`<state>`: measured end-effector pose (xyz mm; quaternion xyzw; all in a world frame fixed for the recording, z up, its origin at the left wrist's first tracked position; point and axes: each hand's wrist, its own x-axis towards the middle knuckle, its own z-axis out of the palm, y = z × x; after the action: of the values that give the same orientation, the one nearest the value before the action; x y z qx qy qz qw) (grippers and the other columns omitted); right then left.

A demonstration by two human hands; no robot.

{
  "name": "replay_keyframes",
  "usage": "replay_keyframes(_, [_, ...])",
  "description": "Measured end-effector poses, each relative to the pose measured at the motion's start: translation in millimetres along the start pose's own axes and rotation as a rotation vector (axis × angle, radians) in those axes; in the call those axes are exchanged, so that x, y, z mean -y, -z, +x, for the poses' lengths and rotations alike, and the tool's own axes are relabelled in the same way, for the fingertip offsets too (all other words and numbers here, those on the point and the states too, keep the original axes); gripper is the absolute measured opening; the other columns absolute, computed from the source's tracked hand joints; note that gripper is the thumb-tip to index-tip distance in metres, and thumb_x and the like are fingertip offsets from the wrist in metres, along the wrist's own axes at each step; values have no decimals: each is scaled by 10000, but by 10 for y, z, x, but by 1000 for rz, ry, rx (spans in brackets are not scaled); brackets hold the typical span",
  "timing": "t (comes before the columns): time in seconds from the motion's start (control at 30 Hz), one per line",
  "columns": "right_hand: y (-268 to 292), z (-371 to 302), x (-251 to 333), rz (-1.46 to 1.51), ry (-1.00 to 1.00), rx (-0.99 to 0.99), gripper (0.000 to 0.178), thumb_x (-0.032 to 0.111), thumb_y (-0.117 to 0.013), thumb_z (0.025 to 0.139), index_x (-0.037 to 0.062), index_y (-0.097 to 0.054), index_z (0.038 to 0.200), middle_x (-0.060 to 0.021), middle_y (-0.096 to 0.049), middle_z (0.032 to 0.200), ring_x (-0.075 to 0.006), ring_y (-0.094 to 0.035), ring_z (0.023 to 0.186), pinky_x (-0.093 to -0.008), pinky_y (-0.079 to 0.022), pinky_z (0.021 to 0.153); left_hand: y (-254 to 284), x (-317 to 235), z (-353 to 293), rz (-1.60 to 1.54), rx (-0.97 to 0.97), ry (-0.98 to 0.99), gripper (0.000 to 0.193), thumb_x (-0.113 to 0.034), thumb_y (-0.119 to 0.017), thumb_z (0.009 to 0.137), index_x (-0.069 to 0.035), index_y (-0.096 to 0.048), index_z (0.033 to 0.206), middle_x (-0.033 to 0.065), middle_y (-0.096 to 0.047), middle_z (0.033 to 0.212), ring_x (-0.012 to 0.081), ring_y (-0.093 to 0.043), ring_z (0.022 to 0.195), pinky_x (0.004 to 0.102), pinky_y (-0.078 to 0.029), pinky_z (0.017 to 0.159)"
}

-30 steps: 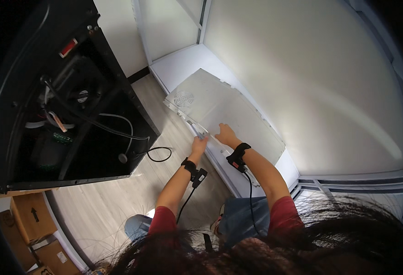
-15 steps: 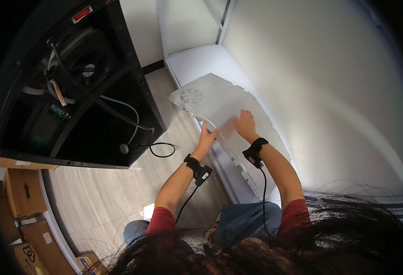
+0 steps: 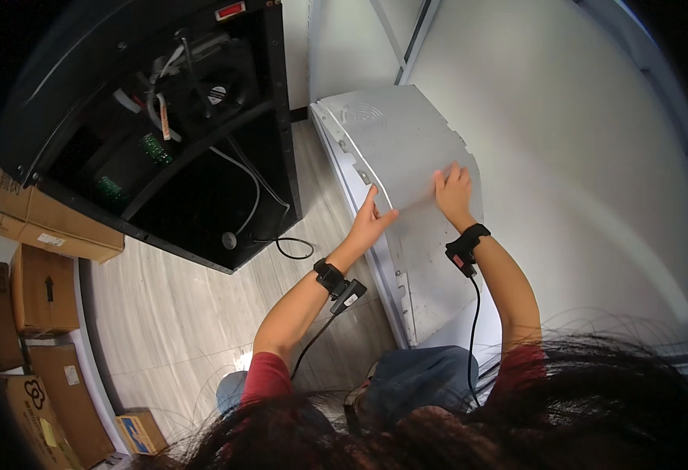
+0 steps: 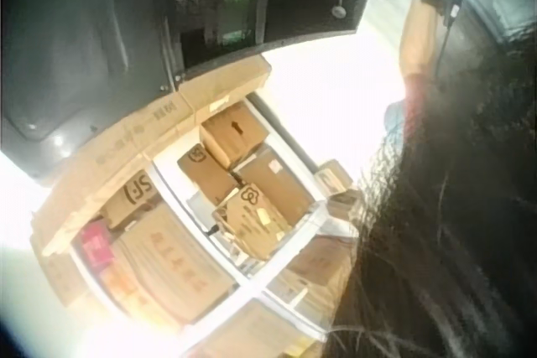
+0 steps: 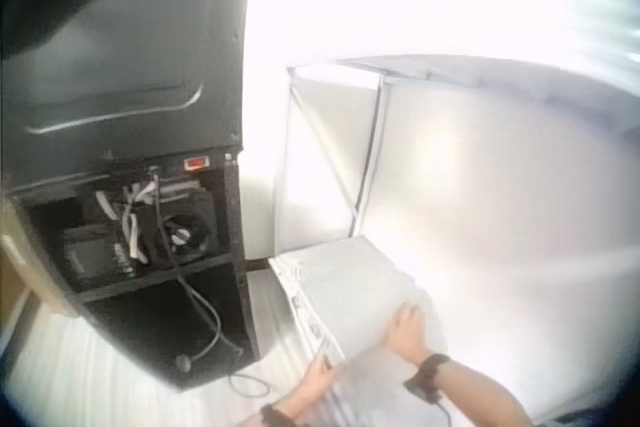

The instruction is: The person uses a screwdriver to remove screws from a metal panel on a black electronic device. They remove the panel, place it on the floor, and then reattach it, securing it with screws.

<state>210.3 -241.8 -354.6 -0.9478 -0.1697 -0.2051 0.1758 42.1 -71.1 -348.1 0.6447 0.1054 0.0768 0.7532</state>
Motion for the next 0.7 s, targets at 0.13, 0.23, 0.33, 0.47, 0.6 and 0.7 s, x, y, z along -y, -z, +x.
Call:
replay_keyframes(0.13, [317,341,-165,114,18,-114,629,439,-499,893,-11,-374,1315,-328,-395,1281,-483,-383,1180,-531,-333,976,67,-270,-96,86,44,-62,889,-285,-713,820,46,-165,1435,-35,-312,759,61,-326,659,205,-295,553])
replay_keyframes(0.23, [497,473,-251,102,-85,-143,648,463,-481,895,-6,-366,1327,-324,-398,1288,-484,-381,1185,-534,-325,983,55,-540,-204,176,100,-76,881,-298,-703,828,43,-165,1436,-36,-307,764,62,-316,657,208,-292,550])
replay_keyframes(0.33, [672,523,-149,5,-157,-179,678,497,-459,892,-9,-360,1332,-320,-391,1299,-485,-378,1189,-536,-319,987,82,-640,-280,217,118,-105,842,-272,-686,841,44,-176,1432,-14,-361,827,71,-348,688,216,-325,587])
replay_keyframes(0.47, [888,611,-219,-87,-238,-294,712,538,-440,883,-14,-365,1327,-309,-414,1292,-464,-409,1178,-520,-333,980,98,-616,-397,118,150,-222,747,-169,-639,876,47,-183,1426,62,-495,1092,96,-478,907,230,-417,777])
replay_keyframes(0.6, [1161,658,-334,241,-423,-75,706,573,-448,866,-28,-479,1235,-282,-544,1150,-412,-521,1074,-447,-403,932,119,-904,-646,-7,247,-220,712,-115,-602,896,41,-158,1431,73,-482,1232,130,-471,1119,250,-397,920])
replay_keyframes(0.7, [1335,654,-320,240,-368,11,628,573,-476,853,-26,-613,987,-228,-636,916,-365,-603,913,-402,-460,827,148,-1076,-803,25,239,-244,716,-117,-604,896,40,-154,1429,74,-491,1231,126,-489,1086,257,-412,902])
